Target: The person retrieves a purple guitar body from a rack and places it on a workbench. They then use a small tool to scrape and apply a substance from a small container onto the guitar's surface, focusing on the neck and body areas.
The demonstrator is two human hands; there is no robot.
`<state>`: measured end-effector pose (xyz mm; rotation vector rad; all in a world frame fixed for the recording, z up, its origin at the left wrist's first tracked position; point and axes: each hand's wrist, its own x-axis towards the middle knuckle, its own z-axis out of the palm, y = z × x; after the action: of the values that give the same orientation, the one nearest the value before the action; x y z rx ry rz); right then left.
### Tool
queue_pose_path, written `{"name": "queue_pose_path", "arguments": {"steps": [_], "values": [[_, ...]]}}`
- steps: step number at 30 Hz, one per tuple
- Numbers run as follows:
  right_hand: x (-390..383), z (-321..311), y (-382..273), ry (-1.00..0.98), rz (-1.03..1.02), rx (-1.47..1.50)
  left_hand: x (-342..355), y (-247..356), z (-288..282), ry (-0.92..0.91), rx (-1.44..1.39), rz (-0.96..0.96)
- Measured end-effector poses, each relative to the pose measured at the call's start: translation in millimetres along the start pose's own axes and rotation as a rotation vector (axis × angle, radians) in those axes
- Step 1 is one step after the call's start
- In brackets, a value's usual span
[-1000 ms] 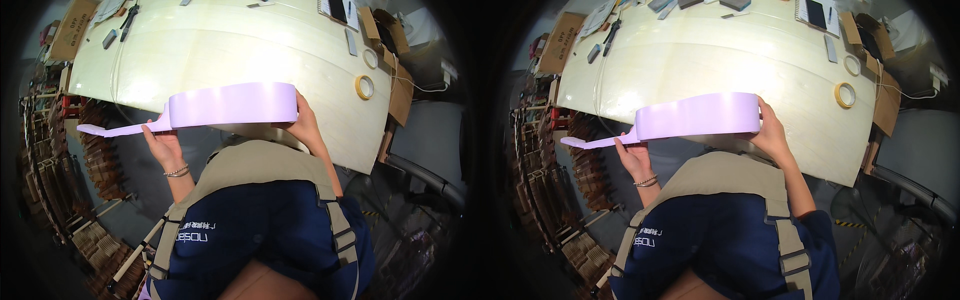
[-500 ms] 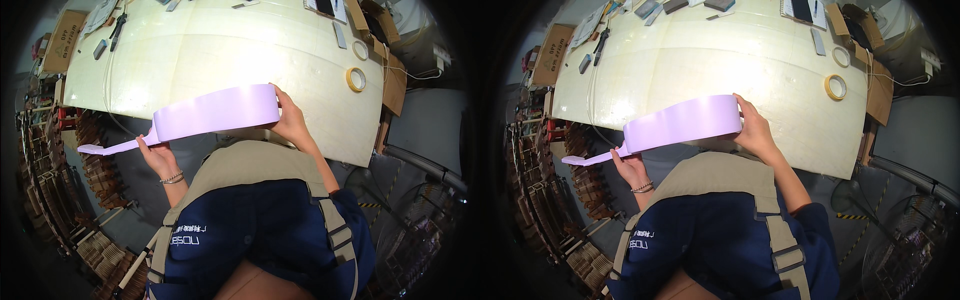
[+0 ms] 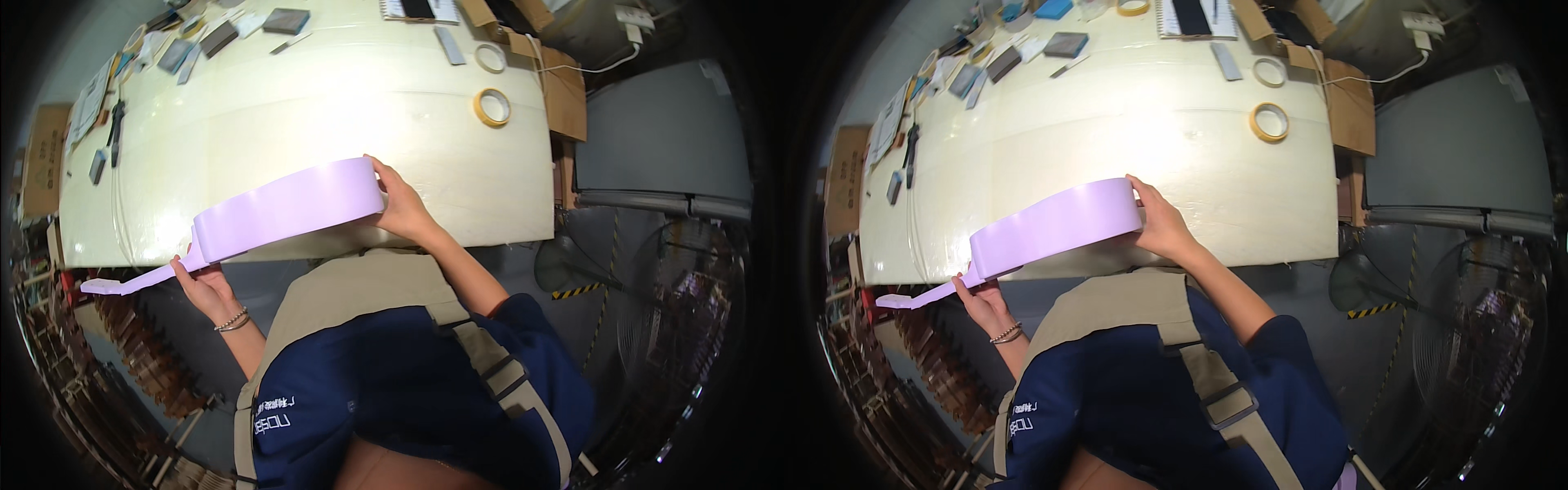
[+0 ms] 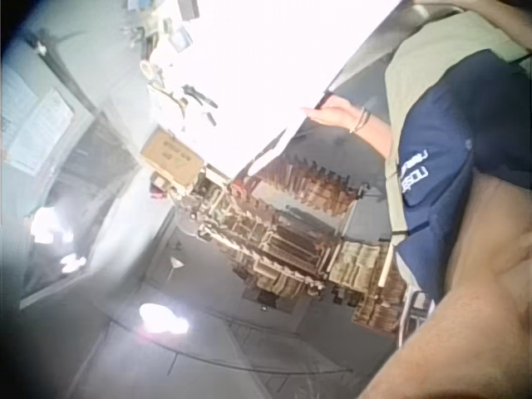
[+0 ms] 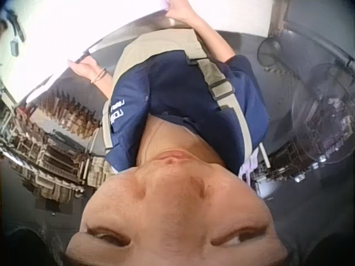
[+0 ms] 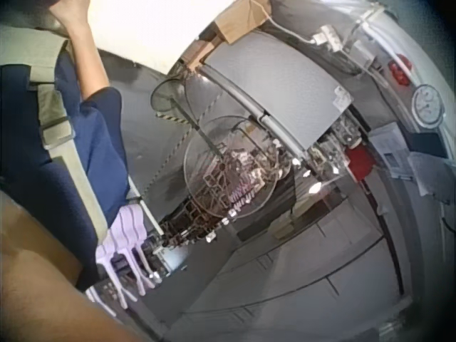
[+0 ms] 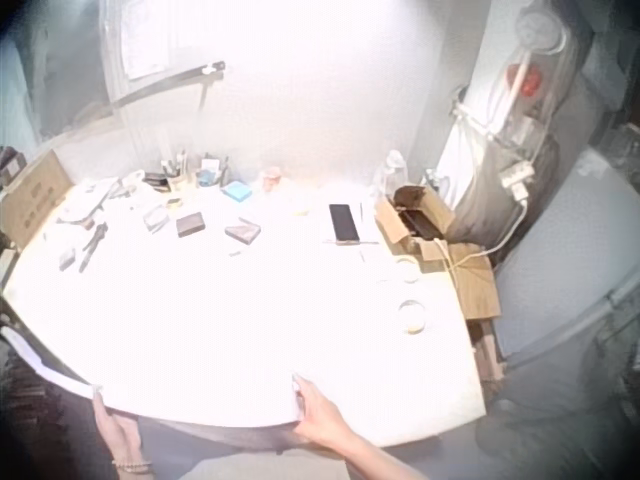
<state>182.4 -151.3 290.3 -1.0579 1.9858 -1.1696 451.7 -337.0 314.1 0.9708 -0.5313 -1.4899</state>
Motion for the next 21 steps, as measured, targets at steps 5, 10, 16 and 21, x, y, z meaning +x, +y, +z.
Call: {"name": "queue_pose_path", "arguments": {"steps": [5,10,16,21], "values": [[-6,-21,-7,0.06,0.062,-0.036,37,-36,2,-0.072,-0.036,-0.157],[-9,-24,-11,0.135,0.071,-0.14,56,-56,11,-0.072,-0.059,-0.254],[-1,-21,-11,0.209,-0.031,-0.209,71,-69,17,-0.086,-0.078,-0.309],[6,-15,-21,0.22,-0.078,-0.254,79,-80,11,-0.046,-0.059,-0.38]]}}
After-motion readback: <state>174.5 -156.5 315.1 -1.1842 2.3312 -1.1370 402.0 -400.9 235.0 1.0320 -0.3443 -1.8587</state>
